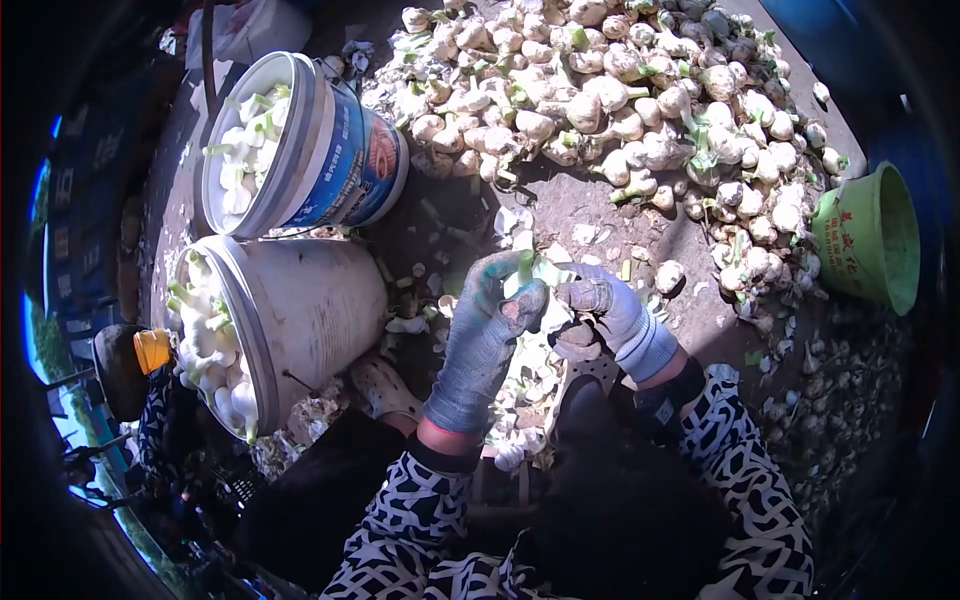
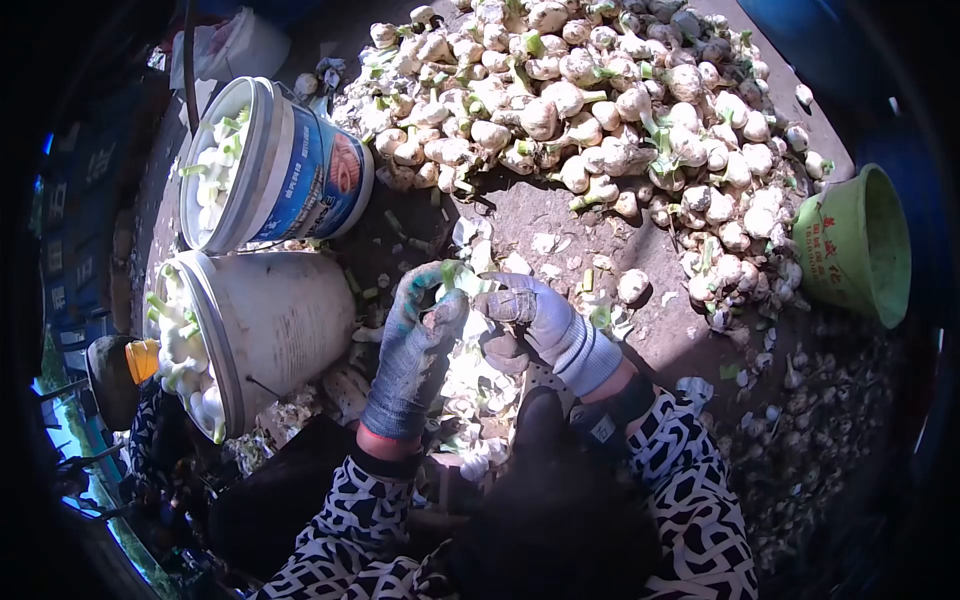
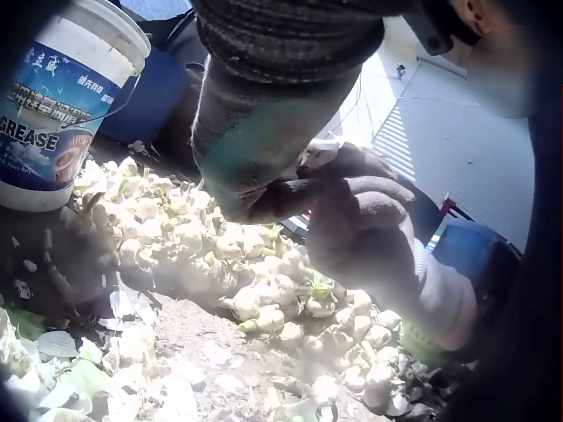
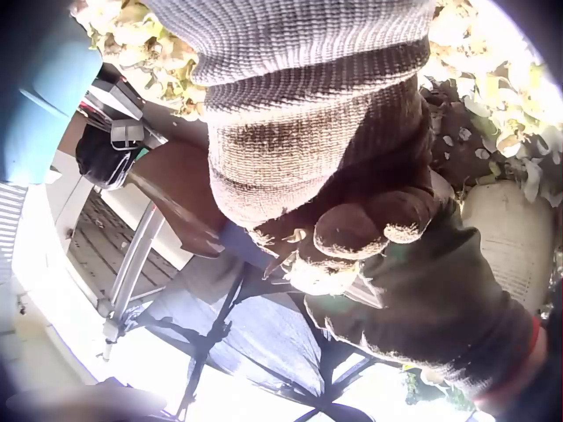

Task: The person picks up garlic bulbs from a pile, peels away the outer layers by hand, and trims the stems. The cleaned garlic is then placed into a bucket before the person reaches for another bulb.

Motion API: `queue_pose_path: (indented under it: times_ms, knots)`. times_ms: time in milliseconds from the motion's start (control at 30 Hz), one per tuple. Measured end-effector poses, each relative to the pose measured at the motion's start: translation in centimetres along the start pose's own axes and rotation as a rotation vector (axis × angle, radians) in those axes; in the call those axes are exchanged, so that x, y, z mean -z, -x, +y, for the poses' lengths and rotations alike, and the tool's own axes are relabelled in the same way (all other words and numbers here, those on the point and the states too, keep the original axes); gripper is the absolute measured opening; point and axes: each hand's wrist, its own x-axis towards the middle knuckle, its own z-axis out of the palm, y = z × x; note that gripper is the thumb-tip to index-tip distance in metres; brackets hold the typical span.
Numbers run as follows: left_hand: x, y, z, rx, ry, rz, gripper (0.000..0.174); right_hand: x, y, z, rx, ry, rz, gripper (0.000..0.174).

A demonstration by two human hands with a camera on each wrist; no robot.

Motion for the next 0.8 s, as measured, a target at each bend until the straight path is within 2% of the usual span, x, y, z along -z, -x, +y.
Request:
queue_pose_path:
  times_ms: [33,67,100,133,167,233,267,300,367,400,433,467,500,533,567,600,633,700,733,767,800]
  knots:
    - [1.0,-0.3,-0.6,0.074,0.075,-0.025,0.036,0.3,0.0,-0.1,-0.003,0.001,-0.001,0.027]
    - [1.5,-0.3,-1.1,0.073,0.077,-0.022,0.036,0.8,0.2,-0.5,0.046,-0.022,-0.183,0.027]
    - [1.7,-0.3,-1.1,0.109,0.307,-0.055,0.034,1.0,0.4,-0.9,0.094,-0.046,-0.364,0.026]
    - [1.7,-0.4,-0.9,0.145,0.535,-0.090,0.034,0.9,0.8,-1.3,0.115,-0.159,-0.150,0.026]
    - [1.4,-0.2,-0.5,0.145,0.532,-0.090,0.034,0.6,1.1,-1.7,0.138,-0.273,0.064,0.026]
    - [0.3,0.3,1.0,0.183,0.710,-0.111,0.032,4.0,0.9,-2.9,0.115,-0.252,-0.536,0.026]
    - [0.6,0.4,0.7,0.183,0.677,-0.152,0.032,5.1,1.8,-3.0,0.162,-0.213,-0.194,0.025]
    - [0.5,0.4,0.4,0.188,0.676,-0.154,0.032,6.0,1.9,-3.4,0.134,-0.330,-0.440,0.022]
    - [0.1,0.1,-0.4,0.092,0.577,-0.104,0.035,7.8,2.8,-2.8,0.152,0.328,-0.039,0.024]
    - [0.2,-0.1,-0.5,0.096,0.575,-0.108,0.035,7.6,2.6,-2.8,0.244,1.241,-0.053,0.026]
    - [0.4,-0.2,-0.6,0.103,0.728,-0.135,0.036,7.2,2.6,-2.5,0.016,1.763,-0.044,0.032]
    - [0.6,-0.4,-0.8,0.107,0.884,-0.158,0.036,6.7,2.7,-2.5,-0.033,1.918,0.008,0.037]
    - [0.8,-0.5,-1.0,0.108,0.883,-0.156,0.036,6.1,2.8,-2.7,-0.084,2.073,0.059,0.042]
    - [1.1,-0.8,-1.2,0.081,0.897,-0.174,0.035,5.4,3.0,-3.0,-0.083,2.072,0.057,0.042]
    - [1.2,-1.0,-1.3,0.053,0.908,-0.191,0.034,4.7,3.2,-3.2,0.293,2.017,0.103,0.046]
    - [1.2,-1.1,-1.3,0.070,0.912,-0.114,0.035,3.9,3.4,-3.3,0.658,1.921,0.150,0.049]
    - [1.2,-1.3,-1.5,0.073,0.908,-0.114,0.035,2.7,3.3,-3.2,0.657,1.917,0.152,0.049]
    - [1.4,-1.8,-2.2,0.121,1.030,0.022,0.036,-0.7,2.3,-2.7,0.821,1.541,0.009,0.045]
    - [1.5,-2.0,-2.8,0.062,0.906,-0.058,0.039,-2.5,2.0,-2.7,0.571,1.631,-0.007,0.045]
    - [1.2,-1.9,-2.7,0.065,0.905,-0.063,0.039,-3.9,1.6,-2.6,0.316,1.703,-0.026,0.045]
    - [0.8,-1.7,-2.6,-0.070,0.299,0.021,0.038,-3.9,0.4,-1.6,0.239,1.755,-0.013,0.049]
